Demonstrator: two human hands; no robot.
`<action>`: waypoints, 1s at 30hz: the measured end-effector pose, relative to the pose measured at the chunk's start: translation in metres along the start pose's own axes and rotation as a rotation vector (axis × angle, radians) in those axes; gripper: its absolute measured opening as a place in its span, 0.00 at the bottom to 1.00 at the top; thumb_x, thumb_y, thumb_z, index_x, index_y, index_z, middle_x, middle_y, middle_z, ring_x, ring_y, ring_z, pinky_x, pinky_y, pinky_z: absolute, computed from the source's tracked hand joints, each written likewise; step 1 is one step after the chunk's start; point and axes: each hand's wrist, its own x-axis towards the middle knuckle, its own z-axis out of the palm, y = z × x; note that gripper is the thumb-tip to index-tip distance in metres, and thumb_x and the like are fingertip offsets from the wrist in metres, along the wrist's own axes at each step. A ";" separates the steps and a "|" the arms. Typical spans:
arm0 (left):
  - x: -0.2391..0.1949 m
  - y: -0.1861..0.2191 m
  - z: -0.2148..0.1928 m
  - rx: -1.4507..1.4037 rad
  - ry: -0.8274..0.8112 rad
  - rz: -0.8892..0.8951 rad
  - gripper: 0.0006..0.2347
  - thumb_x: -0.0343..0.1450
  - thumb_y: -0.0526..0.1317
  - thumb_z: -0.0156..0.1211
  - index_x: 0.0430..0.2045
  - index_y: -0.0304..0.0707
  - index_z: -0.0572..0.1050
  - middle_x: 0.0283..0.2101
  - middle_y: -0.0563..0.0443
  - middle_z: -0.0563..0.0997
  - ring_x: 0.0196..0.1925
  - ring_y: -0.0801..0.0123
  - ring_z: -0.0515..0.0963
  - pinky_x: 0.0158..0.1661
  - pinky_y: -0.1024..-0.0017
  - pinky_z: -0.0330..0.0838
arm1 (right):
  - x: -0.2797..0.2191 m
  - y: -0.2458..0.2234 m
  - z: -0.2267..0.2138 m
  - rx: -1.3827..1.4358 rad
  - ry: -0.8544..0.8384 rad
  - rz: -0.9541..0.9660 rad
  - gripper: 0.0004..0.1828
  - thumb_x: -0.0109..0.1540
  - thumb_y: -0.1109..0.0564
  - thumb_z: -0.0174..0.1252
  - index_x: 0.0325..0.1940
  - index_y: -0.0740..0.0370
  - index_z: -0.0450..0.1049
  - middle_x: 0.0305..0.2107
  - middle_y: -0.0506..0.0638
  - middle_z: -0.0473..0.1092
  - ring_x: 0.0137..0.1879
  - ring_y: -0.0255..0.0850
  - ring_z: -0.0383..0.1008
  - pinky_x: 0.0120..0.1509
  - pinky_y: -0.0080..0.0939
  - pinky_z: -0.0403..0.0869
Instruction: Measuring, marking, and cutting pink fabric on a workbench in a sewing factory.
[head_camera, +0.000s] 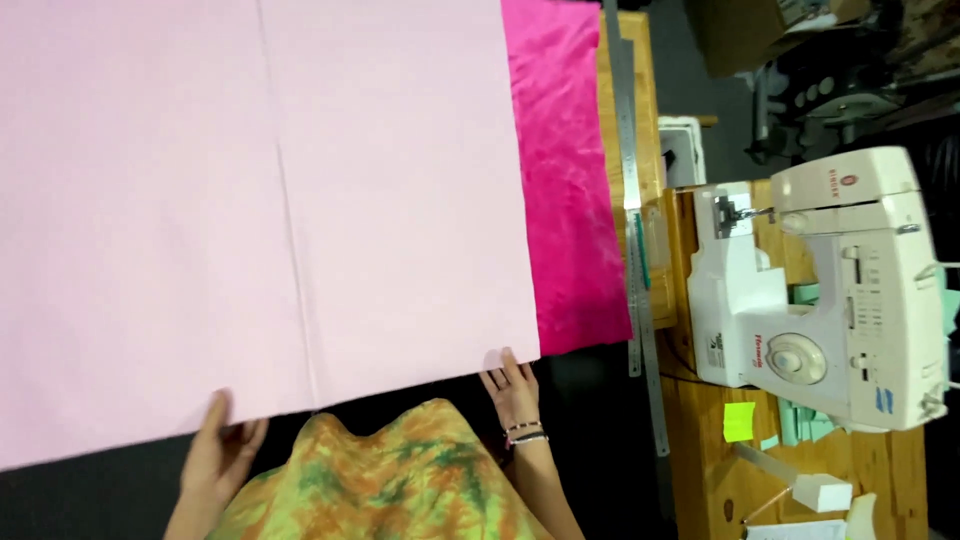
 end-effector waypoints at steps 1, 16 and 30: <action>-0.016 -0.004 0.016 -0.003 0.017 -0.001 0.15 0.69 0.52 0.64 0.50 0.66 0.72 0.55 0.64 0.78 0.53 0.78 0.77 0.58 0.68 0.76 | 0.003 0.000 0.001 -0.009 0.003 0.015 0.22 0.59 0.57 0.65 0.57 0.56 0.73 0.50 0.59 0.76 0.56 0.50 0.77 0.65 0.58 0.76; -0.081 -0.048 0.079 0.306 -0.285 0.168 0.23 0.71 0.42 0.69 0.52 0.20 0.68 0.56 0.32 0.76 0.62 0.49 0.78 0.60 0.61 0.71 | 0.012 -0.002 0.002 -0.304 -0.050 -0.081 0.25 0.57 0.54 0.76 0.48 0.64 0.68 0.38 0.57 0.76 0.45 0.43 0.82 0.53 0.41 0.82; -0.057 -0.069 0.069 -0.018 -0.449 0.215 0.20 0.75 0.33 0.60 0.61 0.28 0.65 0.56 0.46 0.73 0.59 0.60 0.78 0.59 0.68 0.76 | -0.077 0.103 0.080 -0.151 -0.341 0.166 0.27 0.57 0.62 0.75 0.50 0.61 0.63 0.48 0.52 0.68 0.62 0.46 0.73 0.65 0.49 0.74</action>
